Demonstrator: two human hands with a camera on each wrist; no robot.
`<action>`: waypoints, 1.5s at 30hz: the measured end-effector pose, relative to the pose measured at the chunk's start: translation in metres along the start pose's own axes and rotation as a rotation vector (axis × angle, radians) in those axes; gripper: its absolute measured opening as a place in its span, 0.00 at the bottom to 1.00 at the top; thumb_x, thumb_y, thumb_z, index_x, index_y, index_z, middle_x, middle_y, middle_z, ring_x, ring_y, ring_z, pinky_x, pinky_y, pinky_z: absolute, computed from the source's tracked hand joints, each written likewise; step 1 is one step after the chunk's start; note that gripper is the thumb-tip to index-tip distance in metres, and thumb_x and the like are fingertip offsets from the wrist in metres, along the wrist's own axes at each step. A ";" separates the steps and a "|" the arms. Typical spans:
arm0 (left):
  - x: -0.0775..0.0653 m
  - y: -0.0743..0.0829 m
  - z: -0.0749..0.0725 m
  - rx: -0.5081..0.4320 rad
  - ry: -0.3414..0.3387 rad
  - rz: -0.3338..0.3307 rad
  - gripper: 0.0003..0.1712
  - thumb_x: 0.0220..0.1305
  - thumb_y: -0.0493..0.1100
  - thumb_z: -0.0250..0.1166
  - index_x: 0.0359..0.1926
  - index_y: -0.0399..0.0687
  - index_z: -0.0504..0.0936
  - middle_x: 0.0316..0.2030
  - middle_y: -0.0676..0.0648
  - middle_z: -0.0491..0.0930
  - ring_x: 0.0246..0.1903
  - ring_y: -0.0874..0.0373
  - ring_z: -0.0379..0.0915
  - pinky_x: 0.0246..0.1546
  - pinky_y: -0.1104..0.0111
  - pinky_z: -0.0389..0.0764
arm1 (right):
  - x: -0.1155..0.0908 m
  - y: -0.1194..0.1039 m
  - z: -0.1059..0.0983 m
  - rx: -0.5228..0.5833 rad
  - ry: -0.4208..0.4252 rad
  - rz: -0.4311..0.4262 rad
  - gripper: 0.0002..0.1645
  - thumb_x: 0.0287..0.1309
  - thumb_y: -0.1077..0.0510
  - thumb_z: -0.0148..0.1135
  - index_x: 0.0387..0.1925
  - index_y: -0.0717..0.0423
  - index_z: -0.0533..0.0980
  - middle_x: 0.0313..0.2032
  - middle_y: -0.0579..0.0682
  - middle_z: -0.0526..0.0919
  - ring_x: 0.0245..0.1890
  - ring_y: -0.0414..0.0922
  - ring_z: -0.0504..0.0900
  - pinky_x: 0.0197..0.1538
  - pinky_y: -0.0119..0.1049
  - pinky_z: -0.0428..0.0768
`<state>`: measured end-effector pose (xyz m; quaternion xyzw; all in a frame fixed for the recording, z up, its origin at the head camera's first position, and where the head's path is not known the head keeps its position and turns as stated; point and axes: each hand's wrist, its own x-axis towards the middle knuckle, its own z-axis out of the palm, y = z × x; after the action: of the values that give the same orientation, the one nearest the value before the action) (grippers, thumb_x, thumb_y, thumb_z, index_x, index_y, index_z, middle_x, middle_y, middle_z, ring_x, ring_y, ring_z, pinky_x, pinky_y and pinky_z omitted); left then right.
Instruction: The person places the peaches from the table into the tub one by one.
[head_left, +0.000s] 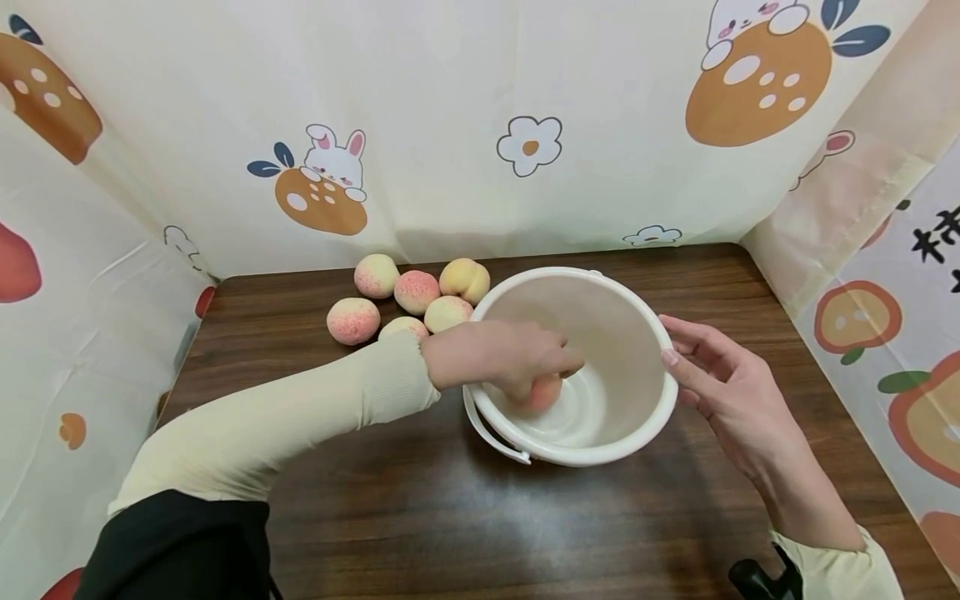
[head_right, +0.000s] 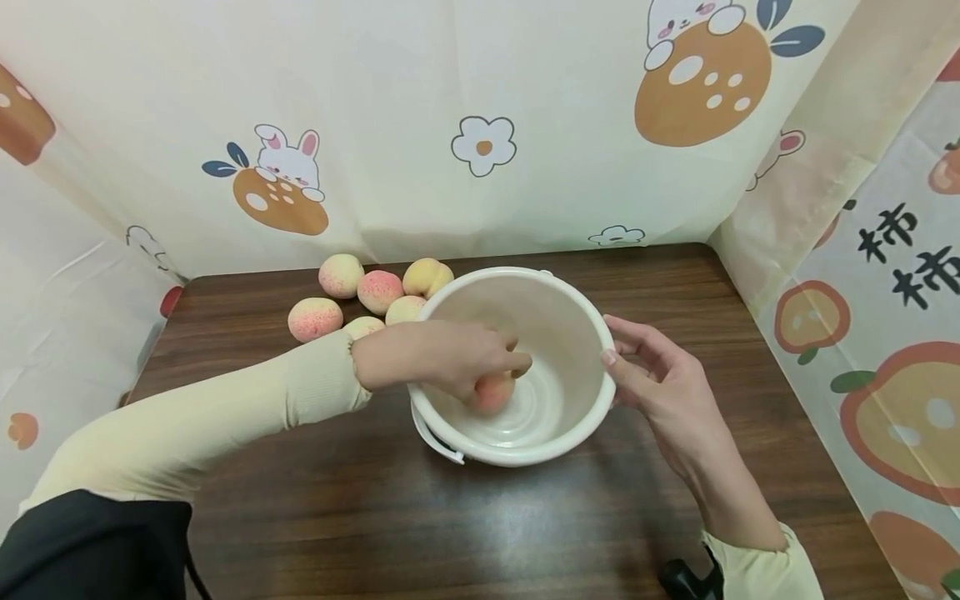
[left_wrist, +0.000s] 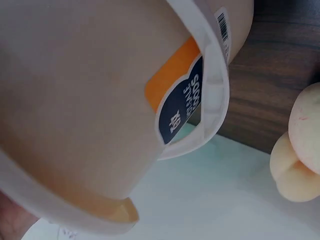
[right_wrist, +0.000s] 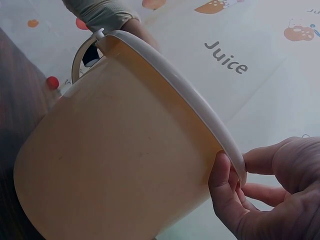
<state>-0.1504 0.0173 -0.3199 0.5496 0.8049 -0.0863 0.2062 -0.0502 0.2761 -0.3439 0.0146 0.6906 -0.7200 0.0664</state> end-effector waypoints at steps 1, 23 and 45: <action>0.001 0.000 0.001 -0.001 -0.016 -0.004 0.28 0.57 0.40 0.73 0.58 0.55 0.76 0.51 0.46 0.79 0.46 0.49 0.79 0.45 0.64 0.79 | 0.000 0.000 0.000 0.000 0.000 -0.002 0.29 0.70 0.64 0.63 0.70 0.55 0.73 0.49 0.47 0.82 0.42 0.38 0.88 0.42 0.35 0.89; 0.008 0.006 0.006 -0.019 -0.240 -0.050 0.28 0.60 0.39 0.72 0.60 0.50 0.74 0.49 0.48 0.82 0.40 0.58 0.72 0.44 0.68 0.77 | -0.001 0.000 0.000 -0.019 0.003 0.007 0.30 0.70 0.64 0.64 0.71 0.54 0.73 0.49 0.47 0.82 0.43 0.37 0.88 0.43 0.34 0.89; -0.026 0.009 -0.001 -0.199 0.233 -0.002 0.17 0.77 0.47 0.60 0.63 0.53 0.78 0.58 0.51 0.81 0.52 0.54 0.80 0.59 0.63 0.78 | 0.000 0.001 0.002 0.017 -0.001 -0.002 0.29 0.71 0.65 0.62 0.71 0.55 0.72 0.49 0.47 0.81 0.43 0.37 0.87 0.44 0.34 0.89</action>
<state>-0.1345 -0.0008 -0.3068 0.5321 0.8284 0.0583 0.1649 -0.0497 0.2742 -0.3443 0.0139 0.6847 -0.7257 0.0659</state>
